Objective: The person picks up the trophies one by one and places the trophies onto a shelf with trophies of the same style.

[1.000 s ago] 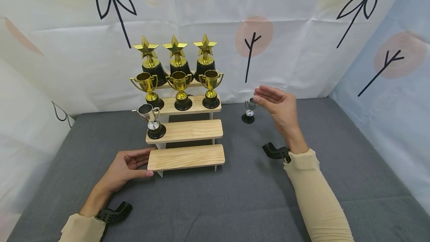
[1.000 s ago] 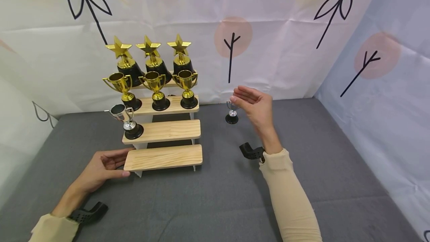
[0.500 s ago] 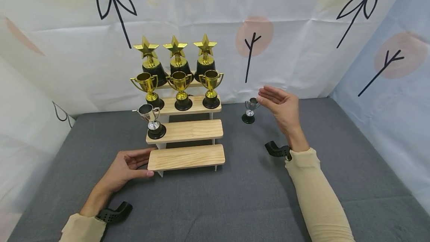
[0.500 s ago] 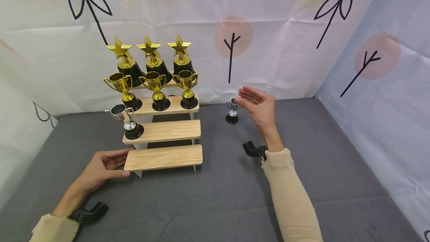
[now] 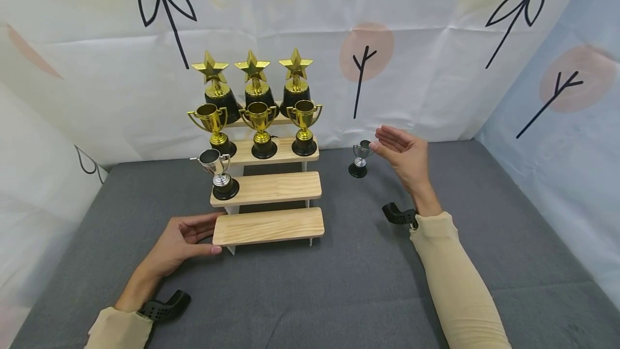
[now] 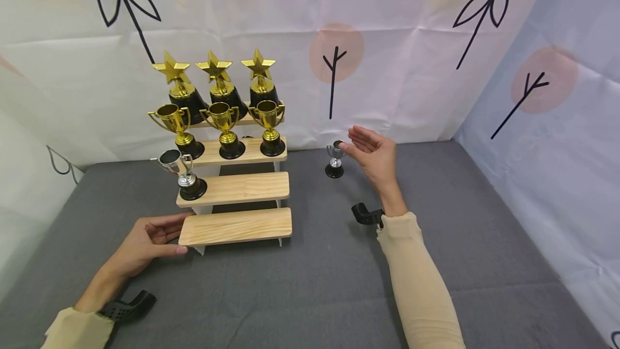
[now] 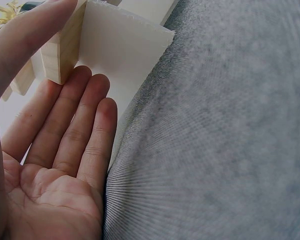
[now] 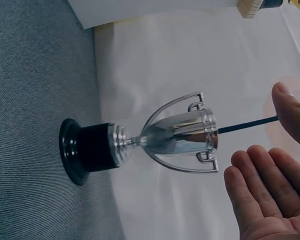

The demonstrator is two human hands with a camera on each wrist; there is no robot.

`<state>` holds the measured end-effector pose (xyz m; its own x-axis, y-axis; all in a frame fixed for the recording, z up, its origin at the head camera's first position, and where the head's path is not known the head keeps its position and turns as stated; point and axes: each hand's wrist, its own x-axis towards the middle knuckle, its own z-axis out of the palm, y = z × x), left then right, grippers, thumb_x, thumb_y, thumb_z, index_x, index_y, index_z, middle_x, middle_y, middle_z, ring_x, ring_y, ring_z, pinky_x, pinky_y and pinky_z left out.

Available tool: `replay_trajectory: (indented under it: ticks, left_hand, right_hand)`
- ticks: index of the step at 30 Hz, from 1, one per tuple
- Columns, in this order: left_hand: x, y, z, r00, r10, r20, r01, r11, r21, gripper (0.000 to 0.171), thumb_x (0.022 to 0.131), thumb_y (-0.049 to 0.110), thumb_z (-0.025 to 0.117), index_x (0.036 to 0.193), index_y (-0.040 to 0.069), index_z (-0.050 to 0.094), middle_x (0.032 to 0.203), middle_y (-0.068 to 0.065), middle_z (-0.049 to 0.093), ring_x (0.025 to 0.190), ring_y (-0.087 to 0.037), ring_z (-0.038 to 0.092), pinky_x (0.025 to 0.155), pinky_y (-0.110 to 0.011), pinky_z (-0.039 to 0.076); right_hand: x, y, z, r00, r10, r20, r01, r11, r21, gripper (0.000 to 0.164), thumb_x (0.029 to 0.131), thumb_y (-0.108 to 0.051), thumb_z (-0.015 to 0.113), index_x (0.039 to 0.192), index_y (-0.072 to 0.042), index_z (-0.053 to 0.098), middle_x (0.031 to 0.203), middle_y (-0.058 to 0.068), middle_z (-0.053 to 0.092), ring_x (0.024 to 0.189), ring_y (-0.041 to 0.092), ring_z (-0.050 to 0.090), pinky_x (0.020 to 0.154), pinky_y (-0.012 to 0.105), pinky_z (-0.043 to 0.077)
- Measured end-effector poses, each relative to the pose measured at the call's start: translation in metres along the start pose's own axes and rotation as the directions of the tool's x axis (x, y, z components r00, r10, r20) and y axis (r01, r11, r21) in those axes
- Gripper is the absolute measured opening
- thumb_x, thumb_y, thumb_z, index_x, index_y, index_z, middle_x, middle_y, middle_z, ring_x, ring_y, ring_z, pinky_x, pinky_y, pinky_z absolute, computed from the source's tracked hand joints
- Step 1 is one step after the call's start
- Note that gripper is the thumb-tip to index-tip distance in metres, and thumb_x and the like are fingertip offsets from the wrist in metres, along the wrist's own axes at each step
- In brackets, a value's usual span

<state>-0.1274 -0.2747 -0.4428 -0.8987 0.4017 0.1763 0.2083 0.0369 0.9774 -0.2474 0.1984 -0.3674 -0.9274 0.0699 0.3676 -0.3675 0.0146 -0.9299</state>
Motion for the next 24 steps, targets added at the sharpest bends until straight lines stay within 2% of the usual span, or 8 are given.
replay_trajectory:
  ticks: [8,17,24]
  left_hand:
    - [0.0,-0.001,-0.001,1.0,0.008,0.005,-0.008,1.0,-0.003,0.064,0.077,-0.02,0.075,0.134,-0.025,0.046,0.13,0.002,0.067,0.118,-0.014,0.065,0.097,-0.027,0.055]
    - [0.0,-0.001,-0.001,1.0,0.002,0.003,-0.002,1.0,-0.011,0.064,0.077,-0.02,0.075,0.135,-0.025,0.046,0.131,0.003,0.066,0.118,-0.014,0.065,0.097,-0.027,0.055]
    - [0.0,-0.001,-0.001,1.0,-0.001,0.002,0.001,1.0,-0.004,0.064,0.077,-0.02,0.075,0.134,-0.025,0.046,0.13,0.003,0.067,0.118,-0.014,0.065,0.096,-0.027,0.055]
  right_hand:
    - [0.001,0.012,-0.002,1.0,0.01,0.022,-0.009,0.998,-0.064,0.053,0.086,0.004,0.079,0.135,0.009,0.059,0.132,0.03,0.06,0.122,0.035,0.062,0.098,0.026,0.055]
    - [0.002,0.026,-0.002,0.998,0.047,0.036,-0.043,0.994,-0.099,0.055,0.085,0.003,0.08,0.135,0.01,0.059,0.131,0.031,0.06,0.121,0.032,0.063,0.1,0.027,0.054]
    - [0.002,0.033,-0.001,0.996,0.062,0.06,-0.053,0.988,-0.148,0.056,0.086,0.001,0.08,0.136,0.01,0.058,0.131,0.026,0.063,0.122,0.033,0.062,0.101,0.028,0.053]
